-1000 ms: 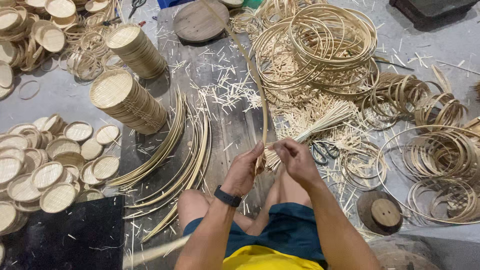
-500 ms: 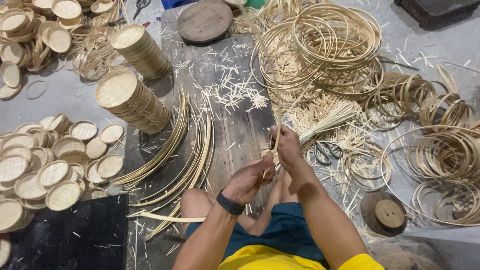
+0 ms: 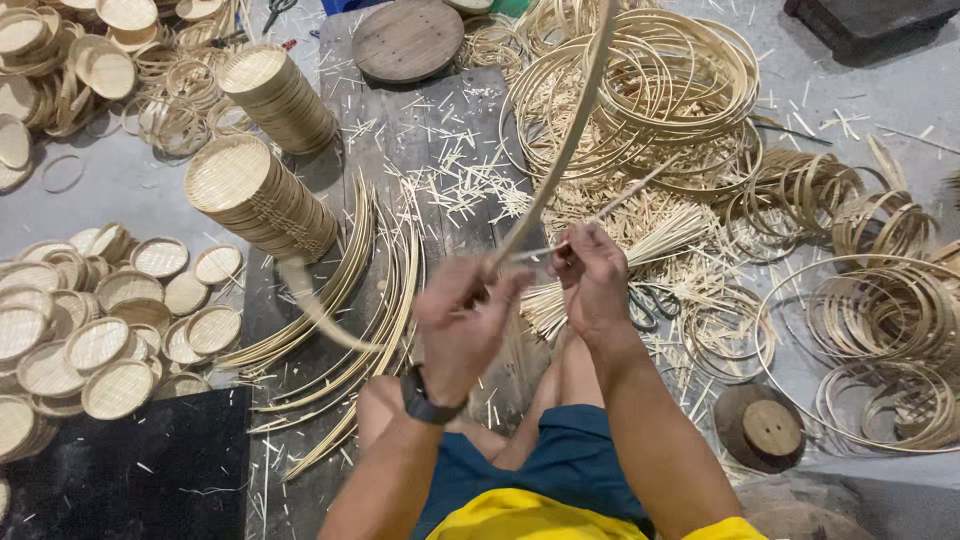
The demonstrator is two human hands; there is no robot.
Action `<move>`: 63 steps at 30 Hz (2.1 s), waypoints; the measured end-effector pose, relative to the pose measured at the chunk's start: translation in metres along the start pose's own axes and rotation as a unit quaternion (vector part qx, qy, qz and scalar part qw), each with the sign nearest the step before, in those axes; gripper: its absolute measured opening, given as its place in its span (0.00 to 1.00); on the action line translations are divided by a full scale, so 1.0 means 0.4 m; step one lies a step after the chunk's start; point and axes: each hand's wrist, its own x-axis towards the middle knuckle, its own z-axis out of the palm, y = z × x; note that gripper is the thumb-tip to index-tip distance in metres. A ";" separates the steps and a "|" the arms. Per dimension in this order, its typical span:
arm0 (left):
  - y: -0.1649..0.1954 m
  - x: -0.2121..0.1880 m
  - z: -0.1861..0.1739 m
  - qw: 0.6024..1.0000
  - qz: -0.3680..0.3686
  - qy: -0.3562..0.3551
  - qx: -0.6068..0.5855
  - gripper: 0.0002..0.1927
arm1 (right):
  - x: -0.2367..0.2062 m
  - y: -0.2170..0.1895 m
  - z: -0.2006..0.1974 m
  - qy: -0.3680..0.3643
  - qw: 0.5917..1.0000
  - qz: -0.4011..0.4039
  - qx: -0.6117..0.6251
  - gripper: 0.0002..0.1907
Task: The person sits on the workshop floor and bends long thin bamboo strips into circular hoops, joining the ends and wrapping the joint with a narrow bamboo tie. They flex and shape each hoop by hand, then set it with the pile of finished bamboo rims and pick up the next strip.
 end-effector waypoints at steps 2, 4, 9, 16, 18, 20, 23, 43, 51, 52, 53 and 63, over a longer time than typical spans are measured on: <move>0.032 0.046 -0.022 0.993 0.076 0.076 -0.039 0.12 | -0.009 -0.020 0.062 -0.037 0.999 -0.019 0.030 0.09; 0.056 0.079 -0.028 0.978 0.076 0.131 -0.145 0.14 | -0.007 -0.034 0.136 -0.041 0.998 0.006 0.043 0.08; 0.074 0.067 -0.006 0.861 -0.087 0.140 -0.480 0.14 | 0.039 -0.015 0.315 -0.053 0.996 0.059 -0.046 0.06; -0.013 0.002 0.027 0.799 -0.346 0.158 -0.465 0.18 | 0.137 0.041 0.350 0.005 0.893 -0.181 -0.412 0.13; -0.051 -0.013 0.034 0.785 -0.365 0.159 -0.475 0.18 | 0.133 0.070 0.314 0.015 0.833 -0.185 -0.521 0.14; -0.087 -0.023 0.032 0.786 -0.365 0.159 -0.474 0.19 | 0.101 0.112 0.272 -0.060 0.819 -0.110 -0.560 0.16; -0.114 -0.042 0.021 0.795 -0.383 0.170 -0.438 0.20 | 0.107 0.137 0.237 -0.039 0.788 -0.160 -0.593 0.15; -0.288 0.025 -0.215 0.735 -0.331 0.354 -0.474 0.24 | -0.130 -0.237 -0.275 0.238 0.898 -0.273 -0.249 0.02; -0.337 -0.070 -0.215 0.744 -0.259 0.304 -0.536 0.22 | -0.105 -0.116 -0.341 0.279 0.904 -0.207 -0.249 0.24; -0.336 -0.078 -0.221 0.742 -0.259 0.305 -0.539 0.22 | -0.100 -0.114 -0.339 0.307 0.897 -0.188 -0.256 0.25; -0.333 -0.087 -0.227 0.740 -0.257 0.307 -0.541 0.22 | -0.094 -0.115 -0.339 0.333 0.890 -0.167 -0.263 0.25; -0.278 -0.146 -0.377 0.794 -0.245 0.122 -0.543 0.32 | -0.055 -0.283 -0.390 0.186 0.915 -0.298 -0.198 0.26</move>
